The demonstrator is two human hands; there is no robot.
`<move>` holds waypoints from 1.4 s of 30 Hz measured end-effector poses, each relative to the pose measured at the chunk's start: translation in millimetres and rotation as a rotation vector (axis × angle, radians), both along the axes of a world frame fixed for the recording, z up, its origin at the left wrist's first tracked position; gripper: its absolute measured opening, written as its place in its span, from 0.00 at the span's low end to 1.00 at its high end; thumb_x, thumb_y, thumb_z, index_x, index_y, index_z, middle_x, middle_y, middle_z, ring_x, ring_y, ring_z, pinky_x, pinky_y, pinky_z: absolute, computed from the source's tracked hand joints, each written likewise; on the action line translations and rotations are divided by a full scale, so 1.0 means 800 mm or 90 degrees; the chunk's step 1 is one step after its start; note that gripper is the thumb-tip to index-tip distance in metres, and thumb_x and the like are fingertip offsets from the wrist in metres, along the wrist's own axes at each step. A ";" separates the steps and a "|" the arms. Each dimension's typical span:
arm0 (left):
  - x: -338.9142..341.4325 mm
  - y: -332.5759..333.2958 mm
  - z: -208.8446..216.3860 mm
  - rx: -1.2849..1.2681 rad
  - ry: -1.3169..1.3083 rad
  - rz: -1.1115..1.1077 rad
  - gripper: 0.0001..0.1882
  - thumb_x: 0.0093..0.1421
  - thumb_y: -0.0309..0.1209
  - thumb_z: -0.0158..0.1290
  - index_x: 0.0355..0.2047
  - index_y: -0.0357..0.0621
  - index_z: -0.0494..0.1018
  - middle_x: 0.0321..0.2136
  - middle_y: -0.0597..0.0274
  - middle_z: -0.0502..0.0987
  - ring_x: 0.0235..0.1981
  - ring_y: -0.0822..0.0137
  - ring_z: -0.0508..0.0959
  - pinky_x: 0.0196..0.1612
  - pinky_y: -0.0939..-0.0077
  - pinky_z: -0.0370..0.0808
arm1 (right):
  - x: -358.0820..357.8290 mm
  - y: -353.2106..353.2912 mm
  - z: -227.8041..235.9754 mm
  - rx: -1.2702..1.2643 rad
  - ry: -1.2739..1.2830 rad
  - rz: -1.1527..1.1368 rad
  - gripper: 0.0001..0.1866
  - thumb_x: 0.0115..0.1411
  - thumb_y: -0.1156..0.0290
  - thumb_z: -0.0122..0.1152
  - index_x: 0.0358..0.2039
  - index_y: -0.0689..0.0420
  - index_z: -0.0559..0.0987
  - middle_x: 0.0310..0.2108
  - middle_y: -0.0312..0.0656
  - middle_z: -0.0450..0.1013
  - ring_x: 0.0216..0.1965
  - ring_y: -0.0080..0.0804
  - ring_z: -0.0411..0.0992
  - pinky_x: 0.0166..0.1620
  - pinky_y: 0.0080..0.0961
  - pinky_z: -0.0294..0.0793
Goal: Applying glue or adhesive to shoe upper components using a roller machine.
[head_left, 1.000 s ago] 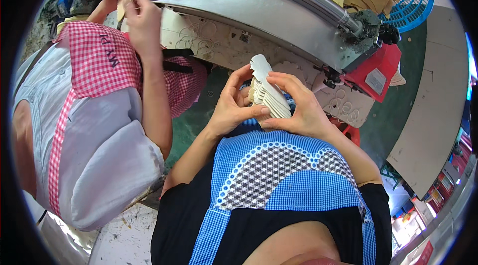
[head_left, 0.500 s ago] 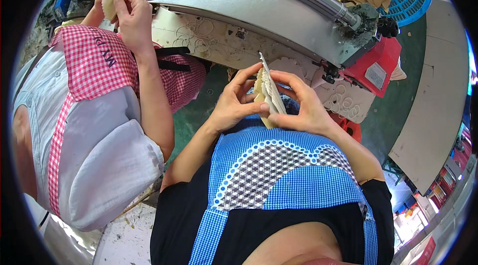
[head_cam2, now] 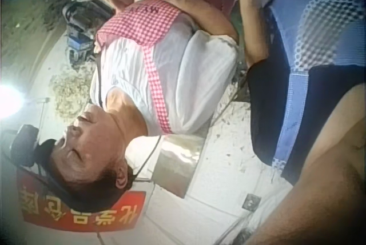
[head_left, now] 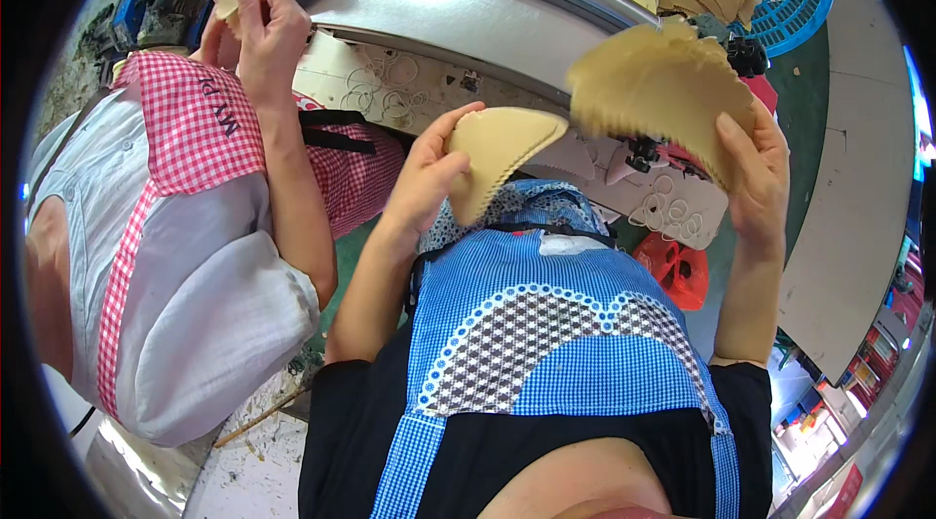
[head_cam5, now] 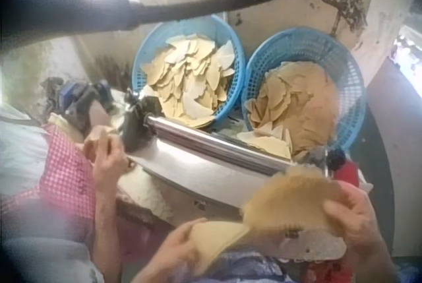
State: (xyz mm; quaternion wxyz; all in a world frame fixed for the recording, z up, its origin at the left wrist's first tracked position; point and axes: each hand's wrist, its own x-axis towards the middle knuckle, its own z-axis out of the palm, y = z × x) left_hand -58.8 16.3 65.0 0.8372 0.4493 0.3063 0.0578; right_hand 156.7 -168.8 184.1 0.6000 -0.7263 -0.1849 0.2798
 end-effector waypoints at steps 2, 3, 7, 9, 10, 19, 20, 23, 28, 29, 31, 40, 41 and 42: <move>-0.001 0.012 -0.007 0.011 -0.004 -0.072 0.30 0.49 0.19 0.38 0.56 0.37 0.62 0.48 0.57 0.71 0.49 0.70 0.71 0.52 0.80 0.67 | 0.006 -0.001 0.015 -0.085 0.186 0.294 0.16 0.59 0.69 0.55 0.45 0.65 0.72 0.33 0.36 0.73 0.30 0.14 0.70 0.32 0.11 0.70; 0.004 0.013 -0.008 0.020 -0.009 -0.154 0.30 0.49 0.20 0.37 0.56 0.37 0.62 0.48 0.57 0.71 0.48 0.71 0.71 0.51 0.80 0.67 | -0.005 0.006 0.005 -0.162 0.209 0.347 0.16 0.59 0.69 0.56 0.45 0.66 0.72 0.33 0.36 0.73 0.30 0.15 0.69 0.33 0.13 0.69; 0.011 -0.008 0.022 -0.131 -0.008 -0.165 0.20 0.62 0.32 0.41 0.53 0.36 0.64 0.47 0.59 0.71 0.47 0.72 0.71 0.51 0.78 0.67 | -0.049 0.018 -0.095 -0.085 0.035 0.346 0.16 0.57 0.66 0.59 0.40 0.65 0.72 0.29 0.35 0.71 0.30 0.16 0.65 0.36 0.18 0.68; 0.010 -0.014 0.020 -0.016 -0.048 -0.183 0.20 0.62 0.36 0.48 0.50 0.35 0.65 0.44 0.60 0.72 0.45 0.73 0.71 0.48 0.79 0.69 | -0.054 0.014 -0.104 -0.104 0.135 0.248 0.14 0.57 0.66 0.60 0.35 0.65 0.73 0.29 0.35 0.71 0.31 0.16 0.65 0.35 0.18 0.68; 0.011 -0.016 0.022 0.078 -0.046 -0.202 0.19 0.61 0.35 0.51 0.47 0.35 0.67 0.40 0.61 0.73 0.41 0.74 0.72 0.45 0.81 0.70 | -0.054 0.018 -0.096 -0.139 0.087 0.253 0.11 0.58 0.67 0.59 0.31 0.64 0.73 0.28 0.35 0.70 0.30 0.15 0.64 0.33 0.18 0.66; 0.003 -0.016 0.016 0.211 -0.046 -0.130 0.17 0.56 0.33 0.59 0.39 0.34 0.70 0.30 0.63 0.75 0.29 0.80 0.73 0.32 0.86 0.72 | -0.046 0.018 -0.103 -0.093 0.058 0.132 0.10 0.62 0.68 0.53 0.33 0.63 0.75 0.21 0.32 0.68 0.21 0.14 0.61 0.23 0.14 0.60; -0.008 -0.009 0.007 0.249 -0.029 -0.145 0.14 0.57 0.31 0.57 0.39 0.35 0.70 0.29 0.66 0.75 0.28 0.81 0.73 0.31 0.86 0.72 | -0.037 0.021 -0.092 -0.099 0.199 0.080 0.09 0.63 0.70 0.50 0.37 0.63 0.74 0.24 0.36 0.71 0.22 0.16 0.65 0.23 0.13 0.62; -0.028 0.006 -0.002 0.111 -0.005 -0.077 0.12 0.59 0.28 0.55 0.39 0.35 0.69 0.28 0.68 0.74 0.29 0.81 0.72 0.33 0.85 0.71 | -0.007 0.016 -0.105 -0.044 0.475 0.128 0.10 0.63 0.72 0.48 0.40 0.65 0.73 0.30 0.41 0.73 0.24 0.19 0.68 0.24 0.13 0.66; -0.011 0.009 0.010 0.165 -0.010 -0.102 0.13 0.63 0.33 0.49 0.39 0.32 0.72 0.29 0.69 0.75 0.27 0.82 0.70 0.31 0.87 0.70 | 0.020 0.077 -0.141 0.123 0.415 -0.047 0.14 0.61 0.69 0.54 0.44 0.65 0.71 0.37 0.43 0.74 0.40 0.25 0.73 0.43 0.17 0.72; -0.009 0.012 0.010 0.168 -0.017 -0.105 0.13 0.63 0.33 0.49 0.39 0.32 0.72 0.29 0.69 0.75 0.27 0.82 0.70 0.31 0.87 0.70 | 0.016 0.072 -0.141 0.127 0.409 -0.049 0.14 0.61 0.69 0.54 0.44 0.65 0.71 0.37 0.43 0.74 0.40 0.25 0.73 0.43 0.17 0.72; -0.005 0.013 0.006 0.174 0.009 -0.160 0.13 0.64 0.32 0.49 0.39 0.32 0.72 0.28 0.68 0.75 0.28 0.82 0.71 0.31 0.86 0.70 | -0.018 0.065 -0.114 -0.061 0.188 0.258 0.13 0.60 0.68 0.56 0.42 0.61 0.73 0.35 0.39 0.74 0.38 0.21 0.72 0.42 0.16 0.70; 0.007 0.014 0.005 0.139 0.019 -0.191 0.19 0.56 0.30 0.58 0.45 0.34 0.69 0.35 0.63 0.75 0.35 0.77 0.74 0.39 0.83 0.72 | -0.022 0.032 -0.111 -0.059 -0.003 0.168 0.10 0.62 0.69 0.54 0.29 0.63 0.76 0.19 0.28 0.68 0.20 0.11 0.63 0.23 0.13 0.62; 0.008 0.014 0.008 0.141 0.016 -0.194 0.19 0.56 0.30 0.58 0.45 0.34 0.69 0.35 0.63 0.75 0.35 0.77 0.74 0.39 0.83 0.72 | -0.017 0.028 -0.111 -0.057 -0.006 0.165 0.10 0.62 0.69 0.54 0.29 0.63 0.76 0.19 0.28 0.68 0.20 0.11 0.63 0.23 0.13 0.62; 0.007 0.014 0.010 0.137 0.011 -0.155 0.18 0.57 0.29 0.57 0.45 0.34 0.69 0.36 0.62 0.75 0.35 0.76 0.75 0.39 0.83 0.72 | -0.011 0.031 -0.099 -0.083 0.083 0.120 0.09 0.62 0.69 0.53 0.32 0.62 0.76 0.19 0.29 0.69 0.21 0.12 0.65 0.24 0.13 0.65</move>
